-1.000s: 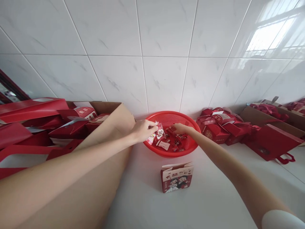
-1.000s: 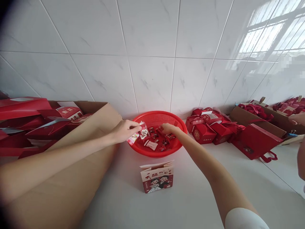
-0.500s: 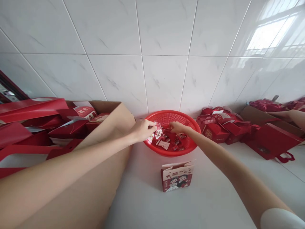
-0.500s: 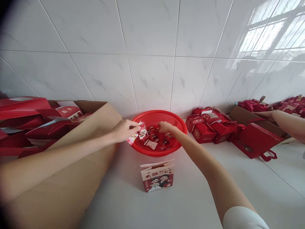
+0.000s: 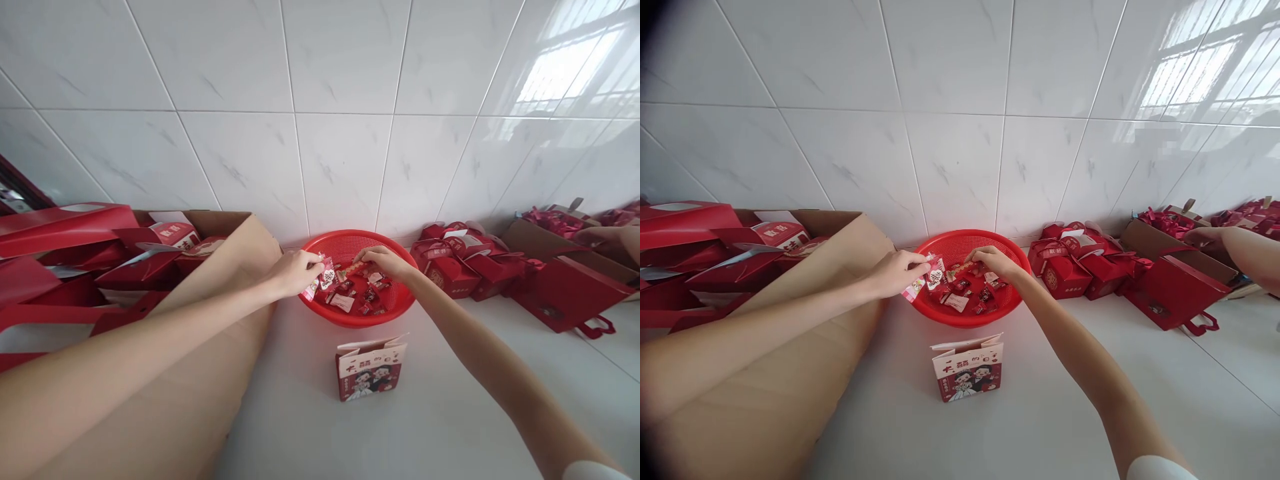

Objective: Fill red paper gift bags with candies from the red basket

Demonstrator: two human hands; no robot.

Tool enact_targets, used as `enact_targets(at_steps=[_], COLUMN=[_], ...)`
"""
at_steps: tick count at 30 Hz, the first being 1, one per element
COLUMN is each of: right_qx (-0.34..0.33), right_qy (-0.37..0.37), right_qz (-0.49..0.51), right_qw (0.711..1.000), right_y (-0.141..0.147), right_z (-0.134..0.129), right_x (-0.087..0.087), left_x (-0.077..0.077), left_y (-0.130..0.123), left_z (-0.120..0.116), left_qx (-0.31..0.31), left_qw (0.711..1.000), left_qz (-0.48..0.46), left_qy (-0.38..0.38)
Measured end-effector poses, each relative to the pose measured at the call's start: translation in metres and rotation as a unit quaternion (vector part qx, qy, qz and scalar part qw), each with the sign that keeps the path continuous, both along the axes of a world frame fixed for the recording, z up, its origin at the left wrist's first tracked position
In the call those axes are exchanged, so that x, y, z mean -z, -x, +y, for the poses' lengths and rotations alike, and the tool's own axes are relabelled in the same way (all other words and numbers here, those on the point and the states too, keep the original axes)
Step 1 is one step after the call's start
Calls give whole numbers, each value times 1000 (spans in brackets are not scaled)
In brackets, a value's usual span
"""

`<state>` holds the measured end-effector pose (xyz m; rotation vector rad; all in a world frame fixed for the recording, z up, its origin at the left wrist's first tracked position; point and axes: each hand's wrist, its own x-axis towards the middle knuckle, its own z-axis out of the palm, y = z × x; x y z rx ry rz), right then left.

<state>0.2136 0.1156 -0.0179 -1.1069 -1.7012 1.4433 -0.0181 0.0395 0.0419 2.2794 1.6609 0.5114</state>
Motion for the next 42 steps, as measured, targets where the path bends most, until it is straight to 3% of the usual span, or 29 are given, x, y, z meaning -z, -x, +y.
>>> enact_targets(at_steps=[12, 17, 23, 33, 42], right_qx=[-27, -56, -81, -41, -66], right_qy=[12, 5, 1, -12, -11], right_qz=[182, 191, 198, 254, 231], right_qw=[983, 980, 977, 966, 971], right_y=[9, 15, 21, 31, 22], right_z=[-32, -37, -42, -49, -48], right_x=[-15, -12, -3, 2, -12], left_x=[0, 0, 4, 3, 4], left_y=[-1, -2, -2, -2, -5], left_z=[0, -1, -1, -2, -3], left_qx=[10, 15, 63, 51, 16], left_qw=[999, 999, 995, 991, 993], left_qz=[-6, -35, -68, -100, -108], left_qy=[33, 39, 49, 67, 47])
